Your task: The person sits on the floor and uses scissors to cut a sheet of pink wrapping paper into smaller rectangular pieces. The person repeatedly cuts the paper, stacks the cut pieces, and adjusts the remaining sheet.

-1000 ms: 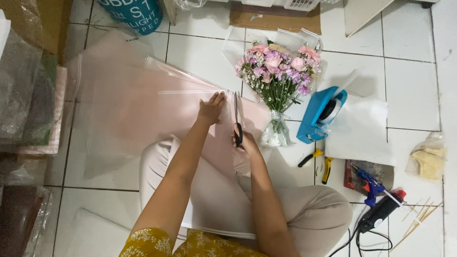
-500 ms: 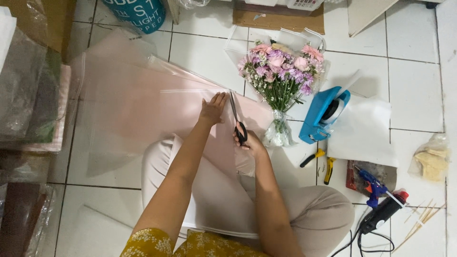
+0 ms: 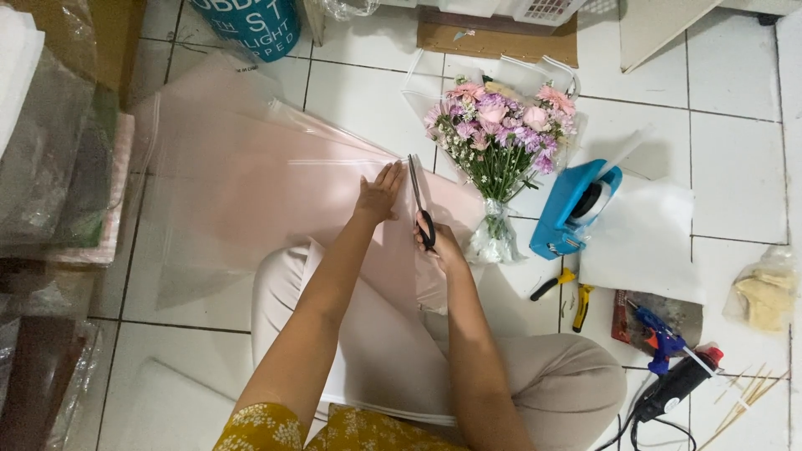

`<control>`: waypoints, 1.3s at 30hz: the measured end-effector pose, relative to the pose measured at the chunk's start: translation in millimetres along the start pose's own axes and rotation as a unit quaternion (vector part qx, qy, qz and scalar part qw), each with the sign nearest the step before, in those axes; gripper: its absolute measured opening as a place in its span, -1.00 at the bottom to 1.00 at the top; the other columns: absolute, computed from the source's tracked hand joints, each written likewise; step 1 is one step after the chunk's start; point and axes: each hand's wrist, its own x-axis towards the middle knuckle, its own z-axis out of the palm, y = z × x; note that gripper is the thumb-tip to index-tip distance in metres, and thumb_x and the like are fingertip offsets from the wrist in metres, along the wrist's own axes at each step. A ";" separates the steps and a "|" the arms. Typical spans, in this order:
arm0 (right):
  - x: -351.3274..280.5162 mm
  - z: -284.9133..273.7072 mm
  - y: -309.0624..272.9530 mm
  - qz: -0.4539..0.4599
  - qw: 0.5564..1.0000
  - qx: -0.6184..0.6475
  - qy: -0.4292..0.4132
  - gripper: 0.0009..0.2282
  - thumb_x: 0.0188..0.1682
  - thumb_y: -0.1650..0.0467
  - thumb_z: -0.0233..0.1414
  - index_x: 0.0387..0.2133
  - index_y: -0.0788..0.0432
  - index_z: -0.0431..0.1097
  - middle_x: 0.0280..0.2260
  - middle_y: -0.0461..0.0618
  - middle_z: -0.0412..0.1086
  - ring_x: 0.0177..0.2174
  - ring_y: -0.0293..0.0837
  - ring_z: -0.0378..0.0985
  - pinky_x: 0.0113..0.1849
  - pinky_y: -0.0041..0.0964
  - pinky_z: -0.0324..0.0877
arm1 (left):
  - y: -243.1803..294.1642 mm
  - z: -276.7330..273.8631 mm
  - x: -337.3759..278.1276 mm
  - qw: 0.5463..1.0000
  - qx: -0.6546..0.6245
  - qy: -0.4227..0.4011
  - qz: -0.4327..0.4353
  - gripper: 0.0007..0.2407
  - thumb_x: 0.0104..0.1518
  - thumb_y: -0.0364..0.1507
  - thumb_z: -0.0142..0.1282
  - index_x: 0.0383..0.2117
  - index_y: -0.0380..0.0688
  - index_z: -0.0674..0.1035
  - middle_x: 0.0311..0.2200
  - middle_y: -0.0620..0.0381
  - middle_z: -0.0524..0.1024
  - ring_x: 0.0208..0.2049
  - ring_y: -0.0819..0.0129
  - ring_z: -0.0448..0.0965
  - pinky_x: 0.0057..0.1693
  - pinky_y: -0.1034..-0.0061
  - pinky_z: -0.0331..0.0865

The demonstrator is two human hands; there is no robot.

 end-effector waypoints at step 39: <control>-128.0 20.8 47.4 0.140 0.821 -0.552 -0.034 -0.43 0.00 0.08 0.04 0.17 0.16 0.19 0.15 0.27 0.30 0.12 0.23 0.40 0.05 0.15 0.37 | -0.1 47.5 -13.9 0.993 0.097 0.043 -0.053 -0.24 0.26 -0.05 -0.01 0.43 0.41 -0.32 0.36 0.07 -0.03 0.39 0.23 -0.04 0.26 -0.33 0.11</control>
